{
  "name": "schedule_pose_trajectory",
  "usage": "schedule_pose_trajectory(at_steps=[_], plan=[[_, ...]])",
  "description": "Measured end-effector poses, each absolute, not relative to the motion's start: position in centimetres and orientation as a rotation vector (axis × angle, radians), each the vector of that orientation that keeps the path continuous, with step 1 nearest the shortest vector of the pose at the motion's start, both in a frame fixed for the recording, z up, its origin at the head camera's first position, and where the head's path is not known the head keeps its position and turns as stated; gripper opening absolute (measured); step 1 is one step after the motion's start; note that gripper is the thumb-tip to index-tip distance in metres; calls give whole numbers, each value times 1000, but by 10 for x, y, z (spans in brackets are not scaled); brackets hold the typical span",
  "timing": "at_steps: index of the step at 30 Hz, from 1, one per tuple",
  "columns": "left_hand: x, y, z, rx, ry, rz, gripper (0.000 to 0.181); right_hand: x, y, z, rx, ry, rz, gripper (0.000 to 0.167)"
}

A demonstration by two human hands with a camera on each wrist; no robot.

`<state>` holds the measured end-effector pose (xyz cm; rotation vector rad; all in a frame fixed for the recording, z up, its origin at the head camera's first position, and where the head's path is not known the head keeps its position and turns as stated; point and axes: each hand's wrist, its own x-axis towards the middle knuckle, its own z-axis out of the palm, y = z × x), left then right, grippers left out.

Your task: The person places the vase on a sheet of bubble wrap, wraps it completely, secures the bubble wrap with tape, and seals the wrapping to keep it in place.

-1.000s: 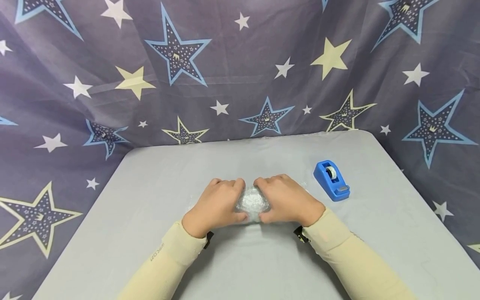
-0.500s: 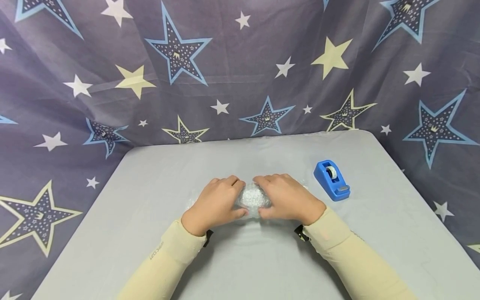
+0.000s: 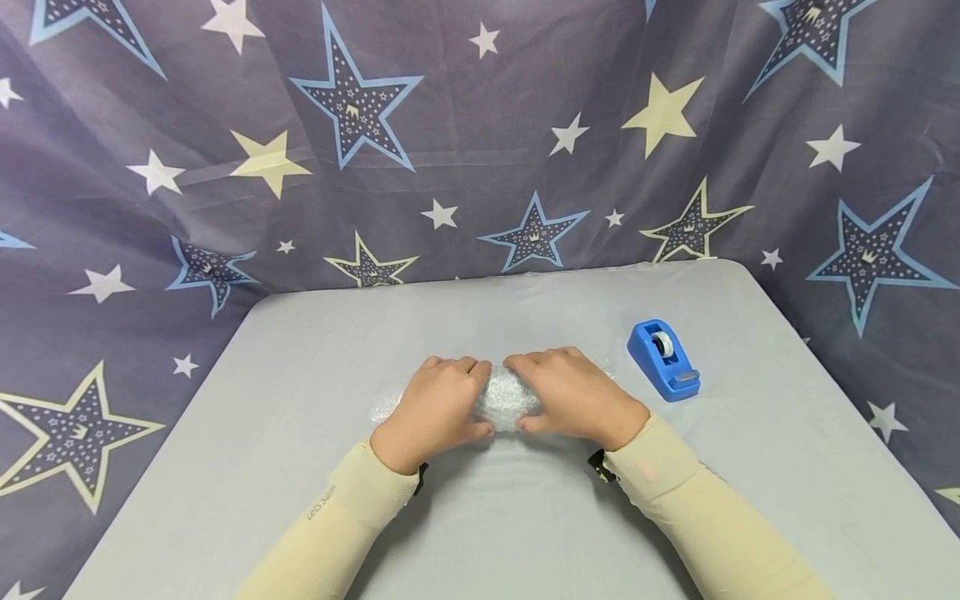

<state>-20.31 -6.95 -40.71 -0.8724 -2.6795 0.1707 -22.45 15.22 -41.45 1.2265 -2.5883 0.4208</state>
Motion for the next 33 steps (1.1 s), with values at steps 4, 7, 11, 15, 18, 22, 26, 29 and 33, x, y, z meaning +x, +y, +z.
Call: schedule_pose_trajectory(at_steps=[4,7,11,15,18,22,26,29,33], plan=[[-204,-69,-410,-859,-2676,168,60,-224,152,-416,1204,-2594,393,77],[-205,-69,-411,-850,-2675,174,61,-224,151,-418,1187,-2598,373,78],[-205,-68,-412,-841,-2670,186,60,-225,151,-420,1168,-2599,359,79],[-206,-69,-412,-841,-2635,176,53,-225,150,-420,1148,-2593,345,79],[-206,-70,-412,-842,-2604,168,51,-225,150,-422,1140,-2572,325,79],[-205,-71,-412,-842,-2594,156,53,-223,149,-422,1126,-2548,299,79],[-205,-71,-411,-849,-2602,136,54,-221,148,-420,1115,-2556,282,77],[-202,-71,-408,-862,-2613,132,52,-218,148,-416,1121,-2567,280,74],[-197,-72,-403,-892,-2655,130,51,-214,147,-410,1166,-2585,308,66]])
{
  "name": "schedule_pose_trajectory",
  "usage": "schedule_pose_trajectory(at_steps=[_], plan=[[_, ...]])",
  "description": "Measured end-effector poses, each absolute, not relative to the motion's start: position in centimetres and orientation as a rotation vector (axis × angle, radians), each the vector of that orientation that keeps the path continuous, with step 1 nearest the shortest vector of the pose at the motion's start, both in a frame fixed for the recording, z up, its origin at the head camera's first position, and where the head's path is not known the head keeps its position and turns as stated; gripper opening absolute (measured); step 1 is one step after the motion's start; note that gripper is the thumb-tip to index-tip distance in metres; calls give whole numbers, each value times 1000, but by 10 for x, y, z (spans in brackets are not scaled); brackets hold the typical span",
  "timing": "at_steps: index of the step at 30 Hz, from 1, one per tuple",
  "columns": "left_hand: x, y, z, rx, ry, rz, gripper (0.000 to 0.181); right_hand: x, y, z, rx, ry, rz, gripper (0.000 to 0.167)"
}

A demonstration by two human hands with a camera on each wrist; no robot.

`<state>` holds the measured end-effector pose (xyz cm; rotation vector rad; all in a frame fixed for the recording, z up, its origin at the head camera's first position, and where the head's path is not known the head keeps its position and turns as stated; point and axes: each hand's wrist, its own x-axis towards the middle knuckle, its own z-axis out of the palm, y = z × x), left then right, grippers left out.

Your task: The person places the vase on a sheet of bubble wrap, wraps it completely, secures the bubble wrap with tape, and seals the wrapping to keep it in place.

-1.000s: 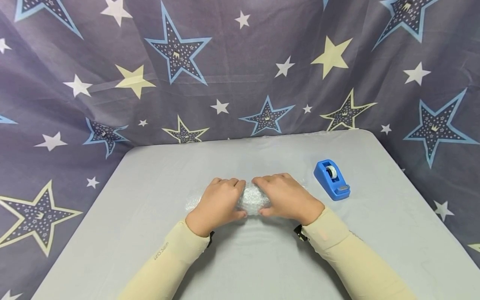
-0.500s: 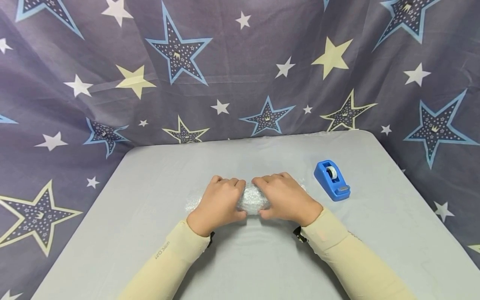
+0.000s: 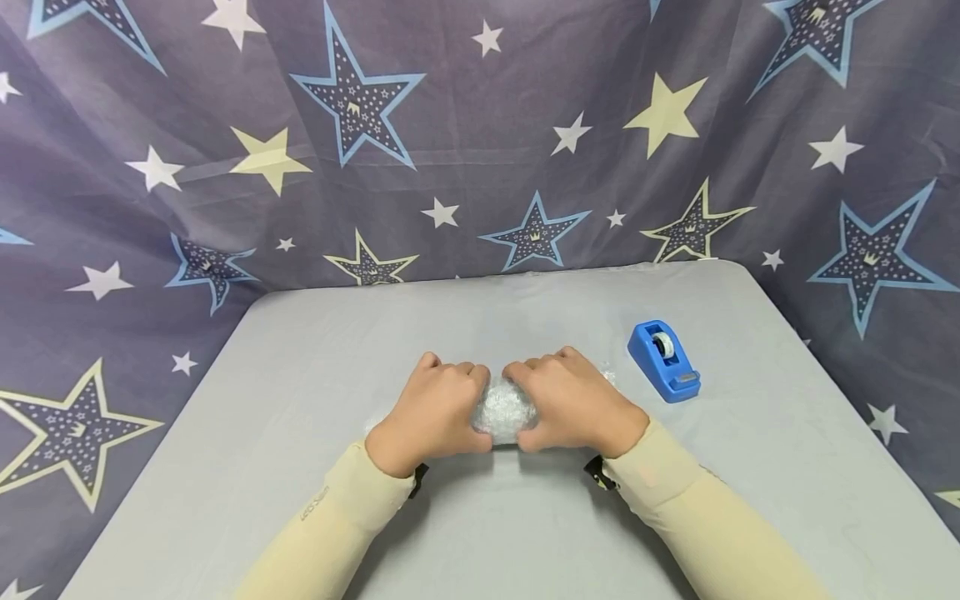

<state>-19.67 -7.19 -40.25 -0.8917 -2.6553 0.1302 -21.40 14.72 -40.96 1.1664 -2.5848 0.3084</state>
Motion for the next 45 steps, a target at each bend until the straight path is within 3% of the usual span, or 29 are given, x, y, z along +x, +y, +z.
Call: schedule_pose_trajectory(at_steps=[12,21,45], plan=[[-188,-73,-394,-935,-2812,73,45,-209,146,-402,1239,-2702,439,55],[-190,-74,-394,-937,-2780,60,48,-211,151,-405,1225,-2661,362,73],[-195,-77,-391,-898,-2602,80,40,-221,156,-403,1189,-2595,436,64]])
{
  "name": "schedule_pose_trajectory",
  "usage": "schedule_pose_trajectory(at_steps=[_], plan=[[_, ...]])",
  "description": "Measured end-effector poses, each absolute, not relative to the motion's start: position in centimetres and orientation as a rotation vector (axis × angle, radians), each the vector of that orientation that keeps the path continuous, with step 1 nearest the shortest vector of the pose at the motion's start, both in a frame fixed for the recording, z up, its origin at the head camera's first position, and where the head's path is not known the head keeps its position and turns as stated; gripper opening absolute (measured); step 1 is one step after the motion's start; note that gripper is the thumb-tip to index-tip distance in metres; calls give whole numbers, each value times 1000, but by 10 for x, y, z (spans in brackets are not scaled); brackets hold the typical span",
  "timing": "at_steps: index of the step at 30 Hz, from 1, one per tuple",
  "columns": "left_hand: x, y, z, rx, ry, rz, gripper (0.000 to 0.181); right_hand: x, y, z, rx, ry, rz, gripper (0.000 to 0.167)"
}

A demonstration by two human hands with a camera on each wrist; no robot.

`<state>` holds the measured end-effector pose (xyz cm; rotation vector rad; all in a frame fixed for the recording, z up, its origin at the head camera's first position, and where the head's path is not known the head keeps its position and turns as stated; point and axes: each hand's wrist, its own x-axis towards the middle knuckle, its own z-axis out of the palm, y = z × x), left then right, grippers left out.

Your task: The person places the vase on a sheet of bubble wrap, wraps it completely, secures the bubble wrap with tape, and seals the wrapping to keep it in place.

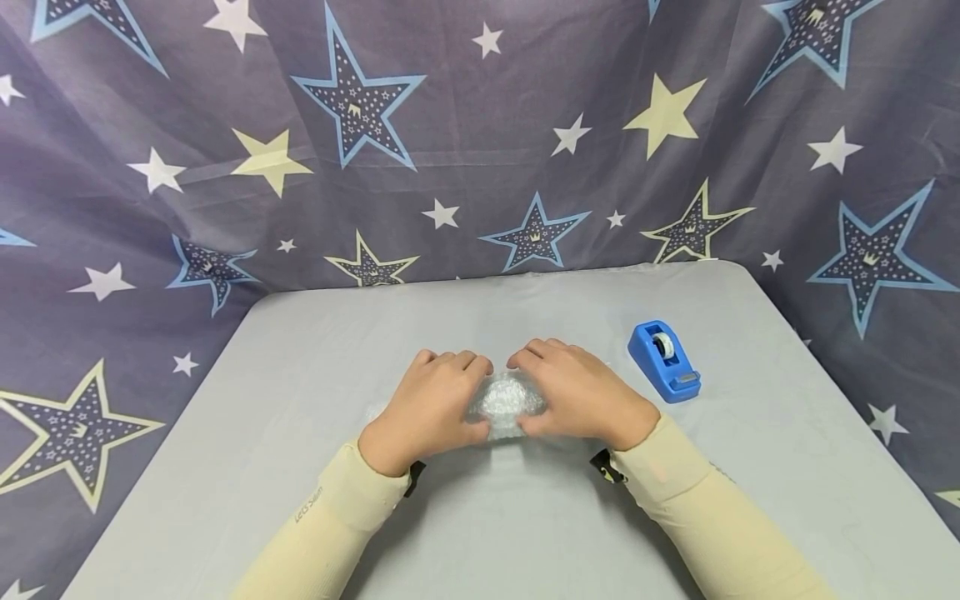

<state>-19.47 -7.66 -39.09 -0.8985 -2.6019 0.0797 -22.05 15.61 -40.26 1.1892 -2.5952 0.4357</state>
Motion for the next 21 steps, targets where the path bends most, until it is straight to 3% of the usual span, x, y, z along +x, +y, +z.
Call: schedule_pose_trajectory(at_steps=[21], plan=[[-200,-76,-393,-901,-2553,-22,21,-225,163,-405,1081,-2727,588,50]])
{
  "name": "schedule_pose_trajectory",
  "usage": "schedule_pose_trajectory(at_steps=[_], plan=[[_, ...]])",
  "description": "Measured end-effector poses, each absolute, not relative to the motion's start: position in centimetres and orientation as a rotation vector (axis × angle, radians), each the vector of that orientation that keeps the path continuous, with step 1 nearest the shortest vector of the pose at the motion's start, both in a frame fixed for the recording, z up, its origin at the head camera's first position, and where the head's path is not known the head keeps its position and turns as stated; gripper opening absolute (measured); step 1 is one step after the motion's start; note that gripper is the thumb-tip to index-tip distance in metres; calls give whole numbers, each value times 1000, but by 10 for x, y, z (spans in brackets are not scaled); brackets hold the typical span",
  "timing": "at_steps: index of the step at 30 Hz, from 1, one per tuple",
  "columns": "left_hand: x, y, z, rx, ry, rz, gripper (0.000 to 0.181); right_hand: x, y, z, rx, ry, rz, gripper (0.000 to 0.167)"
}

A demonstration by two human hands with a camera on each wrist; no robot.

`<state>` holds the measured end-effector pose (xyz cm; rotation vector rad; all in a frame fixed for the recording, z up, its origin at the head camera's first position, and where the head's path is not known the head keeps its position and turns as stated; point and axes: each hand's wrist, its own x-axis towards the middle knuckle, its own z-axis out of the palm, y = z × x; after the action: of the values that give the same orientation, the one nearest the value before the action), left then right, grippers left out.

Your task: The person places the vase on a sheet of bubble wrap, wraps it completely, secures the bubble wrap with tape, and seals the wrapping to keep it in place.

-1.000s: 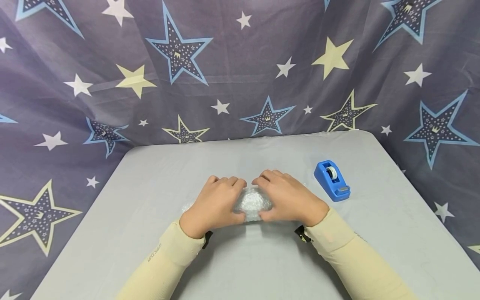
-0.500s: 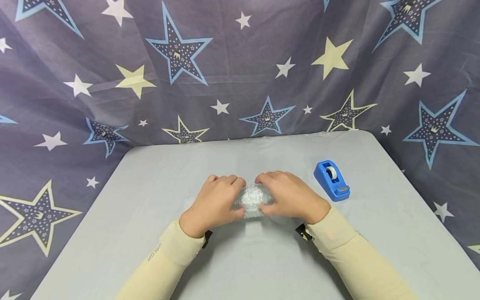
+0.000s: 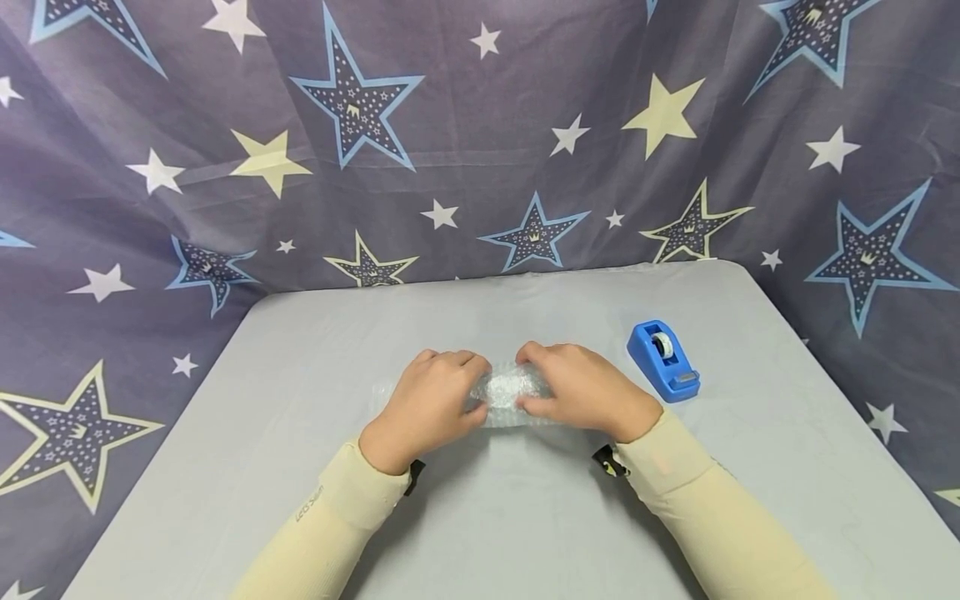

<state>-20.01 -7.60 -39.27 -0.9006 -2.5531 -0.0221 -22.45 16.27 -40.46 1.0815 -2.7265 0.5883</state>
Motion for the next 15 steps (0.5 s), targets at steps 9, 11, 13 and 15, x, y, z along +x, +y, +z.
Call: schedule_pose_trajectory(at_steps=[9,11,13,15], plan=[[-204,-77,-395,-915,-2513,-70,20,-227,163,-405,1062,-2739,593,51],[-205,-77,-396,-922,-2501,-92,23,-227,163,-405,1059,-2734,588,51],[-205,-77,-396,-929,-2495,-114,27,-227,163,-405,1058,-2725,581,50],[-206,-77,-396,-934,-2497,-134,30,-228,162,-405,1059,-2710,567,49]])
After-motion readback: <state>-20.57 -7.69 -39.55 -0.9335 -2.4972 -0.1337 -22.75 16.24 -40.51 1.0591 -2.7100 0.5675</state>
